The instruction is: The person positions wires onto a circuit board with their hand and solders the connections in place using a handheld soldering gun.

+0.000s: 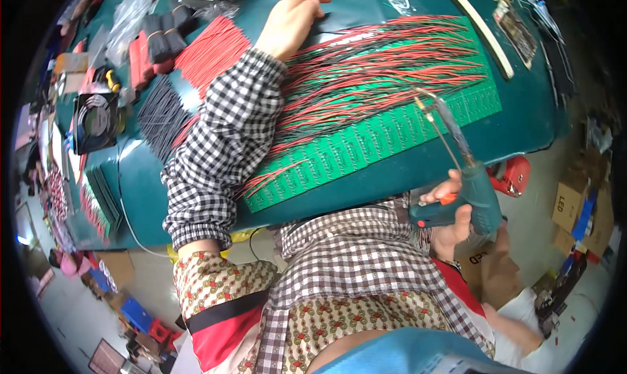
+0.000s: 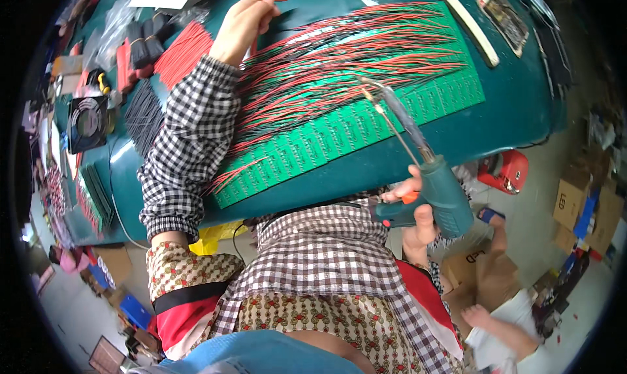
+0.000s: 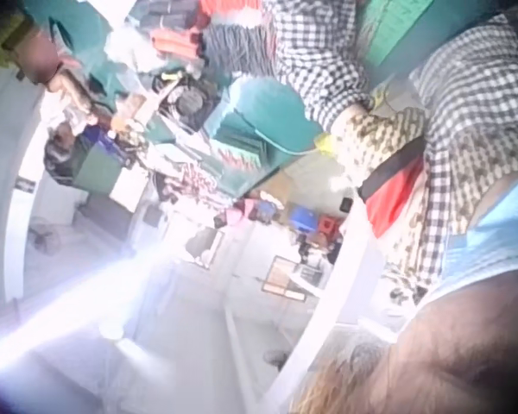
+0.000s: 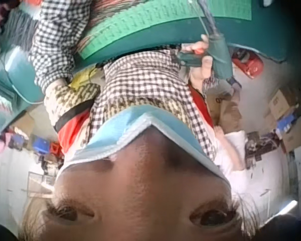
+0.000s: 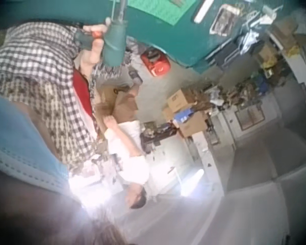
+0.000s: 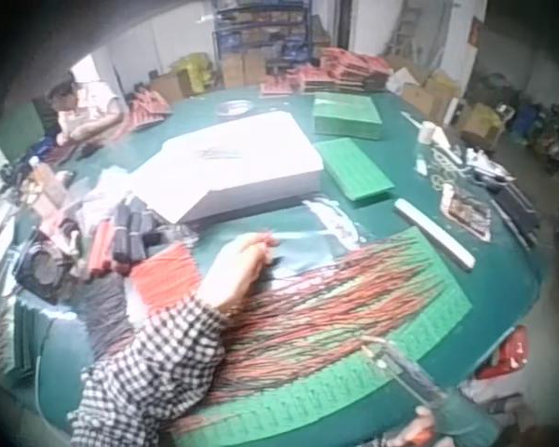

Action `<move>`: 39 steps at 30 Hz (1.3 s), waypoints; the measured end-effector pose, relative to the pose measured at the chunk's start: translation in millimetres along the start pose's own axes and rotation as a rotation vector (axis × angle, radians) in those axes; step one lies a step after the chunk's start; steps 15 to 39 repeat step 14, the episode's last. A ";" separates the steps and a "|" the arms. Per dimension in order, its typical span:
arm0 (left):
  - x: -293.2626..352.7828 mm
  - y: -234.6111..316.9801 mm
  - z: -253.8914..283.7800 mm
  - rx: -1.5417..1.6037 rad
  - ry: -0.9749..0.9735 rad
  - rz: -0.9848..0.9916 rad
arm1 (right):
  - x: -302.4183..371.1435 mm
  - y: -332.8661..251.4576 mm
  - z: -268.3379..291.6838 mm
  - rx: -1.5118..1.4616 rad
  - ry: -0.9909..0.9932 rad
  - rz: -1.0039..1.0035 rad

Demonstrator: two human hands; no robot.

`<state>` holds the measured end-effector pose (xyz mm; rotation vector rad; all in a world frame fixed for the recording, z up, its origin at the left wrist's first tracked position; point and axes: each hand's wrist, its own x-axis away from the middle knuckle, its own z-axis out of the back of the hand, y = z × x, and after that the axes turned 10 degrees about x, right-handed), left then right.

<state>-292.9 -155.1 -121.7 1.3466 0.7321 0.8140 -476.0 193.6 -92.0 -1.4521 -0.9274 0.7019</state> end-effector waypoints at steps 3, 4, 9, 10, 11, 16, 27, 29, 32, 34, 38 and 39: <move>-8.8 0.3 6.3 -0.220 -0.001 0.019 | -2.8 1.2 0.2 0.009 -0.038 -0.022; -7.8 1.8 5.9 -0.401 0.005 0.025 | -2.6 2.6 0.5 0.031 -0.009 -0.003; 4.3 36.7 23.7 -0.384 -0.056 0.040 | -2.8 3.2 0.3 0.010 -0.046 -0.022; 4.9 42.7 25.9 -0.518 -0.047 -0.027 | -3.6 3.5 -0.2 0.023 -0.017 -0.024; 2.7 49.4 30.1 -0.761 -0.128 -0.218 | -3.9 4.9 0.3 0.017 -0.047 -0.036; 0.8 54.2 37.4 -1.376 -0.291 -0.341 | 7.4 7.7 4.0 0.102 -0.068 -0.048; 0.8 54.2 37.4 -1.376 -0.291 -0.341 | 7.4 7.7 4.0 0.102 -0.068 -0.048; 0.8 54.2 37.4 -1.376 -0.291 -0.341 | 7.4 7.7 4.0 0.102 -0.068 -0.048; 0.8 54.2 37.4 -1.376 -0.291 -0.341 | 7.4 7.7 4.0 0.102 -0.068 -0.048; 0.8 54.2 37.4 -1.376 -0.291 -0.341 | 7.4 7.7 4.0 0.102 -0.068 -0.048; 0.8 54.2 37.4 -1.376 -0.291 -0.341 | 7.4 7.7 4.0 0.102 -0.068 -0.048; 0.8 54.2 37.4 -1.376 -0.291 -0.341 | 7.4 7.7 4.0 0.102 -0.068 -0.048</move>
